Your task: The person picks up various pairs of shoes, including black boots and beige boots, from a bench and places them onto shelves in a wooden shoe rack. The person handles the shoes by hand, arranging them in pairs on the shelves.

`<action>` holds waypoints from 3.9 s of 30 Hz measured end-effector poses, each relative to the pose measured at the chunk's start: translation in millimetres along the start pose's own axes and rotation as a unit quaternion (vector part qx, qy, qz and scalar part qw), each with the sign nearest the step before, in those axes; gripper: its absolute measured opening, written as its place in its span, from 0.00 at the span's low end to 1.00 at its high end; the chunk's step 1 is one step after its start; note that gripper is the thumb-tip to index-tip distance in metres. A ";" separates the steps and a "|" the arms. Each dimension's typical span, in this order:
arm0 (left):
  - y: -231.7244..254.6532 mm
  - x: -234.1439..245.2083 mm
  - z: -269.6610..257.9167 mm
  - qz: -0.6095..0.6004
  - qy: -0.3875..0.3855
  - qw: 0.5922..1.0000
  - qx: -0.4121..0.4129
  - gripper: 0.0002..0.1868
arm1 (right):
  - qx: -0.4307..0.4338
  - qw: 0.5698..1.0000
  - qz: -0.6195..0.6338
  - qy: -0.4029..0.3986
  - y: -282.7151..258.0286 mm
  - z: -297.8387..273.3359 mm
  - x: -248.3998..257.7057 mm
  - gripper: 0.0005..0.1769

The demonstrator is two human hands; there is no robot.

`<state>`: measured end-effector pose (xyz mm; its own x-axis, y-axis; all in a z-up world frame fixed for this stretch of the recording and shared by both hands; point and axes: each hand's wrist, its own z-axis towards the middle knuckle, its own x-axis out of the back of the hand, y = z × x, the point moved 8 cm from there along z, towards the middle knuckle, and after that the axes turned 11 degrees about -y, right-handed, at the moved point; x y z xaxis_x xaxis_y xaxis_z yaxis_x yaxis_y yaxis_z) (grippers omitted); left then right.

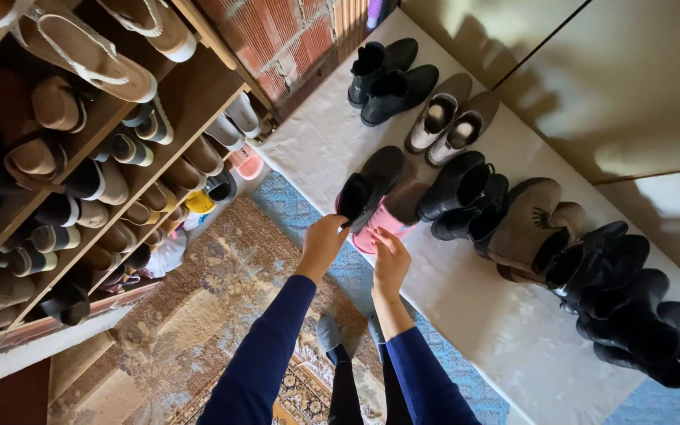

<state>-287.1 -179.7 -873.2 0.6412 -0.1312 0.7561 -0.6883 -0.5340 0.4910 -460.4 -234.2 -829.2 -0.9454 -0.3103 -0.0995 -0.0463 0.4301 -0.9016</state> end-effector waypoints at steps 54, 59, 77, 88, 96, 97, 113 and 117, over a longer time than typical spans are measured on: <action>135.7 204.1 -197.2 -0.434 0.223 0.873 -0.018 0.43 | 0.233 0.946 -0.200 -0.107 -205.6 -88.9 -63.1 0.51; 146.9 245.2 -232.0 -0.414 0.293 0.861 -0.034 0.42 | 0.230 0.949 -0.173 -0.128 -245.2 -109.0 -80.9 0.51; 199.4 420.3 -354.2 -0.296 0.505 0.795 -0.158 0.31 | 0.448 0.864 -0.012 -0.230 -445.7 -195.0 -165.9 0.46; 258.6 523.7 -452.6 -0.126 0.586 0.767 -0.231 0.27 | 0.537 0.770 0.111 -0.327 -589.9 -304.4 -208.9 0.42; 281.6 590.6 -488.1 -0.109 0.606 0.749 -0.245 0.30 | 0.590 0.735 0.097 -0.319 -668.1 -344.4 -242.6 0.44; 288.0 597.7 -493.3 -0.105 0.610 0.744 -0.251 0.30 | 0.597 0.729 0.100 -0.319 -677.5 -348.8 -245.7 0.44; 278.7 760.1 -537.9 0.042 0.699 0.647 -0.303 0.38 | 0.637 0.711 0.103 -0.279 -811.1 -409.7 -378.8 0.46; 256.9 816.1 -533.5 0.087 0.711 0.632 -0.296 0.41 | 0.678 0.675 0.127 -0.263 -849.2 -420.1 -417.0 0.44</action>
<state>-121.6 21.6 100.8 -0.1252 0.9628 0.2395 -0.9825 -0.1538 0.1046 -162.4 -113.9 154.7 -0.6054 -0.7841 -0.1366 0.7702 -0.5338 -0.3490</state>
